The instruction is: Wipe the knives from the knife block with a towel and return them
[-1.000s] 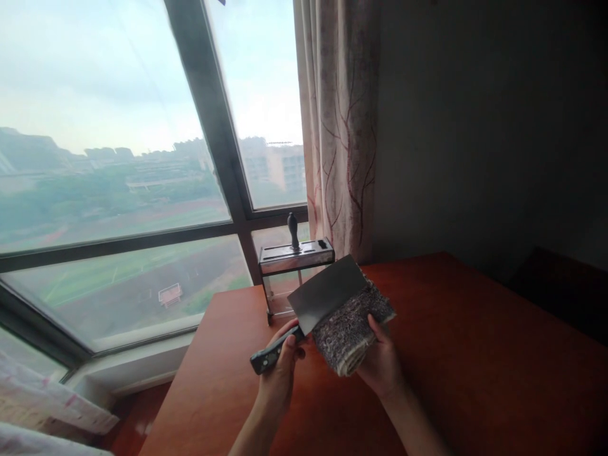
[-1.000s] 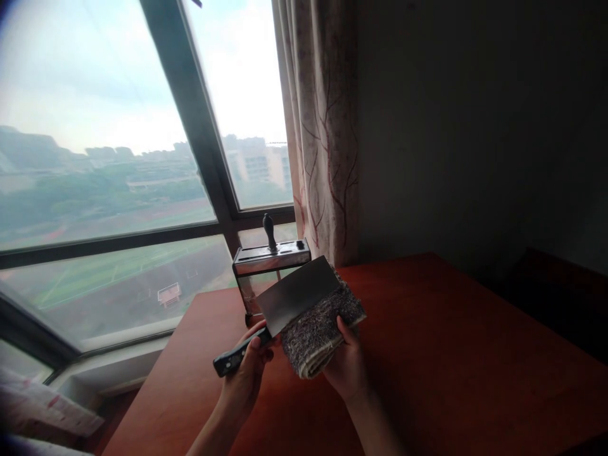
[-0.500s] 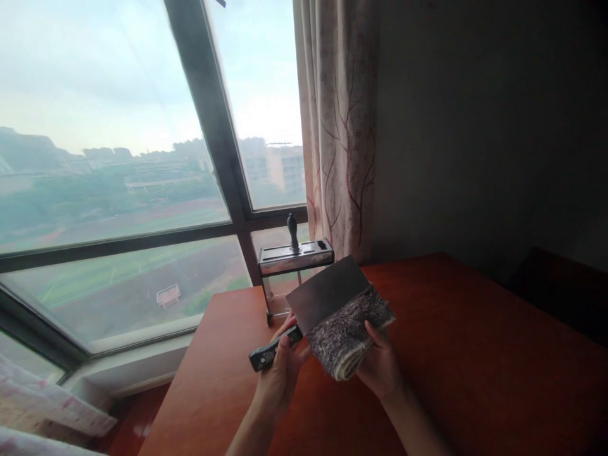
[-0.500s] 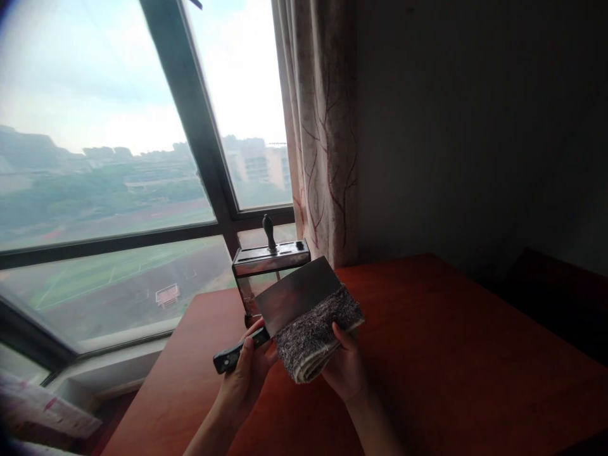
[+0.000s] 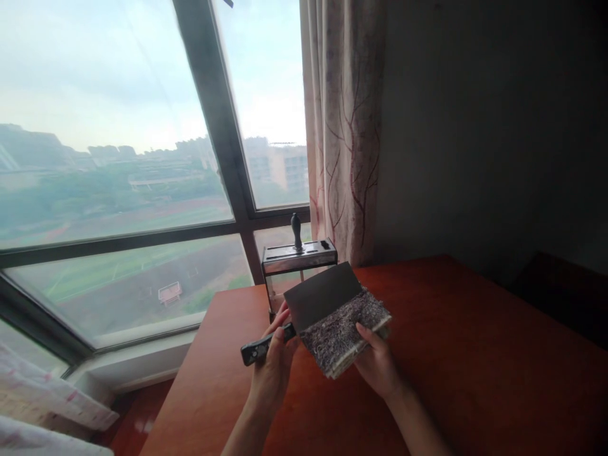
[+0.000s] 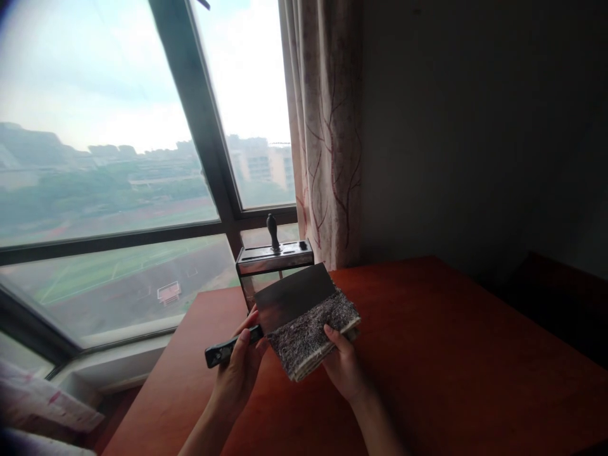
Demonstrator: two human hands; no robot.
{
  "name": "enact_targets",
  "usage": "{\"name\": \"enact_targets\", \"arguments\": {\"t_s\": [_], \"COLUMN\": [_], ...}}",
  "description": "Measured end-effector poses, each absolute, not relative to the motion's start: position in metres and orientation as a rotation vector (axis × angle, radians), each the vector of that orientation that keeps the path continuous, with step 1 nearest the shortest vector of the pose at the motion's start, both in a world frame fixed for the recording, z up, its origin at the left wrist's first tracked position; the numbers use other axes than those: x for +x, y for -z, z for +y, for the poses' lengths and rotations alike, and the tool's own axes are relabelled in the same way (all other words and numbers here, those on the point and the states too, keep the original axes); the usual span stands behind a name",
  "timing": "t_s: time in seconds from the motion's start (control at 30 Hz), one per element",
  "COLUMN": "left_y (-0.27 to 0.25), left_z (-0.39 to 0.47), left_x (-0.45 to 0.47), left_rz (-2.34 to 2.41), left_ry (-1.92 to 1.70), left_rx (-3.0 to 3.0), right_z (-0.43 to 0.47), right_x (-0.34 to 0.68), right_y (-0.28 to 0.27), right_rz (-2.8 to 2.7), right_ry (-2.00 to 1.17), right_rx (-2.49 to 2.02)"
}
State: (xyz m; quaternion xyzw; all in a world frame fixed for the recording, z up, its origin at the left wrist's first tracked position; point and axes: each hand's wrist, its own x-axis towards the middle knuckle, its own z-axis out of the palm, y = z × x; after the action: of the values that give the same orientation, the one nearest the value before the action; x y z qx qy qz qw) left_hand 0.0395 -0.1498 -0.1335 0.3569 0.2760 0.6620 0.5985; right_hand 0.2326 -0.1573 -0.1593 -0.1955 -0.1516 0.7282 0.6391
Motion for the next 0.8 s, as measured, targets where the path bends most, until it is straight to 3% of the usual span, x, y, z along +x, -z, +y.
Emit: {"name": "enact_targets", "arguments": {"t_s": [0.33,0.8], "left_y": [0.136,0.143], "left_z": [-0.147,-0.153], "left_x": [0.038,0.041], "left_rz": [0.584,0.6], "left_ry": [-1.591,-1.493], "left_rx": [0.807,0.857], "right_z": [-0.167,-0.15], "right_x": [0.252,0.239], "right_y": [0.165,0.176], "right_rz": [-0.504,-0.456], "right_ry": [-1.723,-1.452], "right_rx": [-0.291,-0.433]}}
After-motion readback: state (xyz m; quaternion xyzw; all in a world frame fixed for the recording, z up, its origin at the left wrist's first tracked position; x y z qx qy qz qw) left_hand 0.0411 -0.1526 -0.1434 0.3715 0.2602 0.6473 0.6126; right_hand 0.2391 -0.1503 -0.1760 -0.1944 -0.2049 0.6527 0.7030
